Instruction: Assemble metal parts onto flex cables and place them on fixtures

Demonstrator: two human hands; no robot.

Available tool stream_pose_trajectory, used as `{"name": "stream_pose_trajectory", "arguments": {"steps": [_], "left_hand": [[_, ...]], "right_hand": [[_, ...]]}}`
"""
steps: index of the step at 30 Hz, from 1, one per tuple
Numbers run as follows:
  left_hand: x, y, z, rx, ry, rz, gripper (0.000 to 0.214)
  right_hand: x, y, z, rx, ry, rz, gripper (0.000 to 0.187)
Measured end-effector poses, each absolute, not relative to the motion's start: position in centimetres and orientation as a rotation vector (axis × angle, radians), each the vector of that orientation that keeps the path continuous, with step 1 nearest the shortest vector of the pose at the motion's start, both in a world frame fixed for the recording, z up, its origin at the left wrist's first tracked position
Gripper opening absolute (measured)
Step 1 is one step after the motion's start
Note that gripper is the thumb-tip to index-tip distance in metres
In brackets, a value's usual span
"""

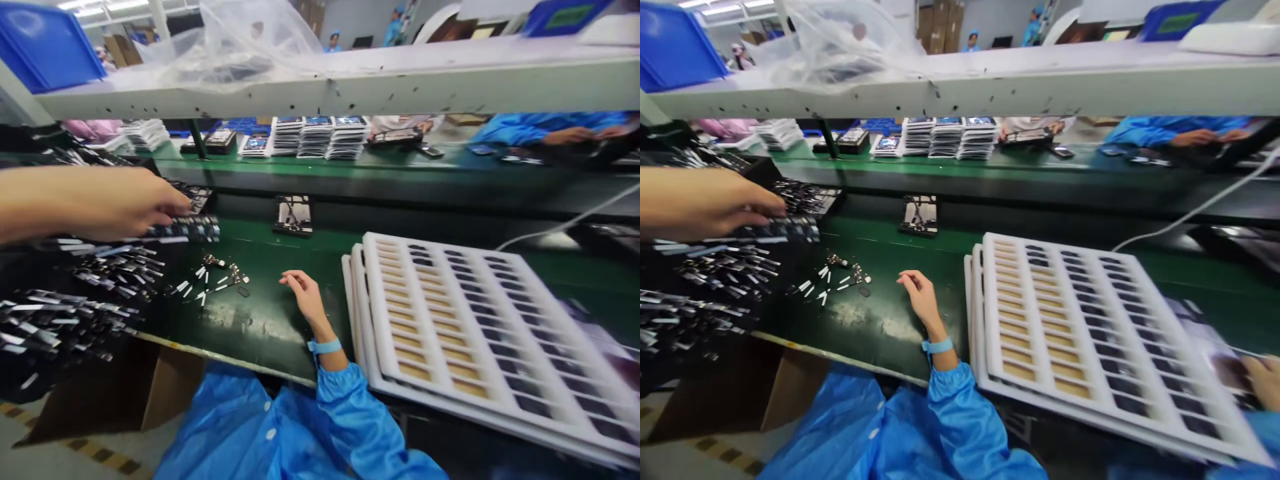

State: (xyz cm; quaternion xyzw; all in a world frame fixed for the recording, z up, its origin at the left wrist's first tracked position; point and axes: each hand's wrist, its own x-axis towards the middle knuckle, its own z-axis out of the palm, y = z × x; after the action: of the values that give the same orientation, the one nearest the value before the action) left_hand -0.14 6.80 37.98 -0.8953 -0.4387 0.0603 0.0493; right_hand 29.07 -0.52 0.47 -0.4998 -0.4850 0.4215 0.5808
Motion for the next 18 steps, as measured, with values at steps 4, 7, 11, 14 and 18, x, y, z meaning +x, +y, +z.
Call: {"name": "stream_pose_trajectory", "arguments": {"steps": [4,7,11,14,18], "left_hand": [[8.2,6.5,29.9,-3.159,-1.109,0.751,0.017],[12.7,7.5,24.0,-3.403,-1.277,0.539,0.022],[15.6,9.3,19.5,-3.327,-1.025,0.884,0.022],[16.4,10.6,19.5,-3.13,-0.913,0.827,0.014],[17.4,12.7,21.6,-3.041,-0.9,-0.172,0.022]], "right_hand": [[28.5,-1.7,1.9,-0.761,-1.117,1.36,0.058],[28.7,-2.2,2.0,-0.677,-1.134,1.465,0.063],[29.3,-1.9,1.8,-0.773,-1.159,1.419,0.053],[29.3,-1.5,1.8,-0.811,-1.057,1.387,0.052],[28.9,-1.2,1.9,-0.767,-0.854,1.351,0.046]]}}
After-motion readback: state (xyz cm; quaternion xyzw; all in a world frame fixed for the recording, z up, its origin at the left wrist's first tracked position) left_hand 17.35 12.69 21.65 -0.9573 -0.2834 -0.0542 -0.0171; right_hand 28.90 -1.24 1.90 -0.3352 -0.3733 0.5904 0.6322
